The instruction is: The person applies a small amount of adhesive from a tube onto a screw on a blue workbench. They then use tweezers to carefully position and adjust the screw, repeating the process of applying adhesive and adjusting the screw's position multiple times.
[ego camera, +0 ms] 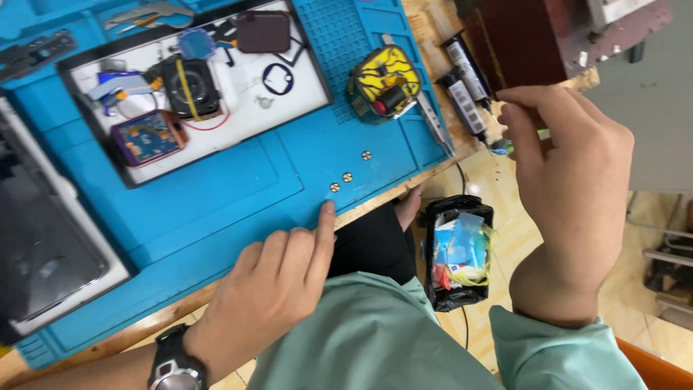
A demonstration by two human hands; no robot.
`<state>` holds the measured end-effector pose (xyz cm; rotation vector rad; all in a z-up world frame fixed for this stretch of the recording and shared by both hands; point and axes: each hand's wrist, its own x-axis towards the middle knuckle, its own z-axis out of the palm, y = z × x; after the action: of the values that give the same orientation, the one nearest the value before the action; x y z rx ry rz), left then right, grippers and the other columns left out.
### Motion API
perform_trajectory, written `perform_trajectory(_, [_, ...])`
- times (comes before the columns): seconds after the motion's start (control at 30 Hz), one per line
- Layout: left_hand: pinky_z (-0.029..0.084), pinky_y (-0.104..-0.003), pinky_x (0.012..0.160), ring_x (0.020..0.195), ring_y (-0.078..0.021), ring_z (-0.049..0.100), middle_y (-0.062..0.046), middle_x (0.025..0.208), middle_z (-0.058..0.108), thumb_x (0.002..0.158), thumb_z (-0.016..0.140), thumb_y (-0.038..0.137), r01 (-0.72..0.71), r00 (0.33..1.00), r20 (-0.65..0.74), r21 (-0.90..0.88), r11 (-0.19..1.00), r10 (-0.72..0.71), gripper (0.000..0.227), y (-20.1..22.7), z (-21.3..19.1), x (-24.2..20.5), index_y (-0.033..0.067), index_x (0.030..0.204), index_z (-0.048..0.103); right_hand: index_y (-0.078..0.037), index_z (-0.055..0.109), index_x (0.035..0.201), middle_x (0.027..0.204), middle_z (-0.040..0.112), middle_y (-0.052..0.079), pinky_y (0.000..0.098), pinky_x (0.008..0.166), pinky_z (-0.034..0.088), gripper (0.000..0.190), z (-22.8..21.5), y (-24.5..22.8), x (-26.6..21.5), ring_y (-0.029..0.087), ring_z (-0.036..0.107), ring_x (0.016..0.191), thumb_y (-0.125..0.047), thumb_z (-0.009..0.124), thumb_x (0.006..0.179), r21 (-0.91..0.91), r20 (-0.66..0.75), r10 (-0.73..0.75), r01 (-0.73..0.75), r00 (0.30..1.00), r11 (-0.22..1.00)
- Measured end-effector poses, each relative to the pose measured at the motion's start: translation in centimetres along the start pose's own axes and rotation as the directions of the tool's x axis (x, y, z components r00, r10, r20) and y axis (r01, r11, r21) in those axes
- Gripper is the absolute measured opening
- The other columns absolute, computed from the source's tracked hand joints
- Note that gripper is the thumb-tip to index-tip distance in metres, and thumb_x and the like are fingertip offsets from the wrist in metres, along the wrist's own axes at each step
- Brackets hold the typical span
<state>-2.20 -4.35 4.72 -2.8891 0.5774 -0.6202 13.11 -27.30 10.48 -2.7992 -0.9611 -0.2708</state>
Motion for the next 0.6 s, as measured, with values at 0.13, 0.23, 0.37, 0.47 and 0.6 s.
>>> perform_trajectory(0.13, [0.036, -0.02, 0.047, 0.057, -0.008, 0.039, 0.005, 0.068, 0.039, 0.098, 0.044, 0.02, -0.007, 0.997, 0.071, 0.019, 1.0, 0.005, 0.033, 0.4, 0.2, 0.0, 0.0086, 0.123, 0.062, 0.007, 0.068, 0.108, 0.101, 0.069, 0.018, 0.034, 0.065, 0.051, 0.01, -0.6, 0.9, 0.9, 0.028, 0.064, 0.08, 0.008, 0.067, 0.098, 0.022, 0.037, -0.024, 0.023, 0.999, 1.0])
perform_trajectory(0.23, [0.033, -0.021, 0.047, 0.058, -0.0083, 0.038, 0.005, 0.067, 0.036, 0.097, 0.044, 0.017, 0.005, 0.999, 0.041, 0.038, 0.999, -0.007, 0.032, 0.5, 0.1, 0.2, 0.0092, 0.12, 0.064, 0.002, 0.064, 0.109, 0.091, 0.069, 0.01, 0.0353, 0.065, 0.049, 0.02, 0.3, 1.2, 1.7, 0.022, 0.063, 0.066, -0.005, 0.073, 0.092, 0.039, 0.128, 0.037, -0.042, 0.991, 0.998])
perform_trajectory(0.37, [0.035, -0.02, 0.048, 0.058, -0.0072, 0.039, 0.006, 0.068, 0.038, 0.098, 0.047, 0.018, 0.012, 0.999, 0.039, 0.037, 0.999, -0.013, 0.03, 0.5, 0.1, 0.2, 0.0104, 0.119, 0.065, -0.003, 0.059, 0.107, 0.087, 0.069, 0.004, 0.039, 0.06, 0.044, 0.027, 1.4, 1.2, 1.6, 0.022, 0.065, 0.063, -0.016, 0.074, 0.089, -0.019, 0.201, 0.051, -0.048, 0.978, 0.999])
perform_trajectory(0.47, [0.034, -0.02, 0.047, 0.058, -0.0079, 0.038, 0.006, 0.067, 0.037, 0.098, 0.045, 0.018, -0.004, 0.999, 0.055, 0.046, 0.999, 0.002, 0.031, 0.5, 0.2, 0.1, 0.0093, 0.121, 0.064, -0.004, 0.058, 0.108, 0.089, 0.068, 0.008, 0.042, 0.061, 0.042, 0.029, 1.8, 0.8, 1.7, 0.03, 0.062, 0.072, -0.019, 0.074, 0.088, -0.006, 0.238, 0.111, -0.113, 0.965, 0.994])
perform_trajectory(0.6, [0.035, -0.02, 0.047, 0.057, -0.0089, 0.037, 0.005, 0.068, 0.036, 0.095, 0.043, 0.012, -0.004, 0.999, 0.05, 0.027, 1.0, 0.003, 0.033, 0.4, 0.3, -0.1, 0.0079, 0.121, 0.063, -0.002, 0.055, 0.119, 0.089, 0.064, 0.01, 0.0416, 0.064, 0.044, 0.034, 0.6, 0.2, 1.4, 0.03, 0.06, 0.072, -0.006, 0.069, 0.088, 0.062, 0.228, 0.106, -0.123, 0.968, 0.99])
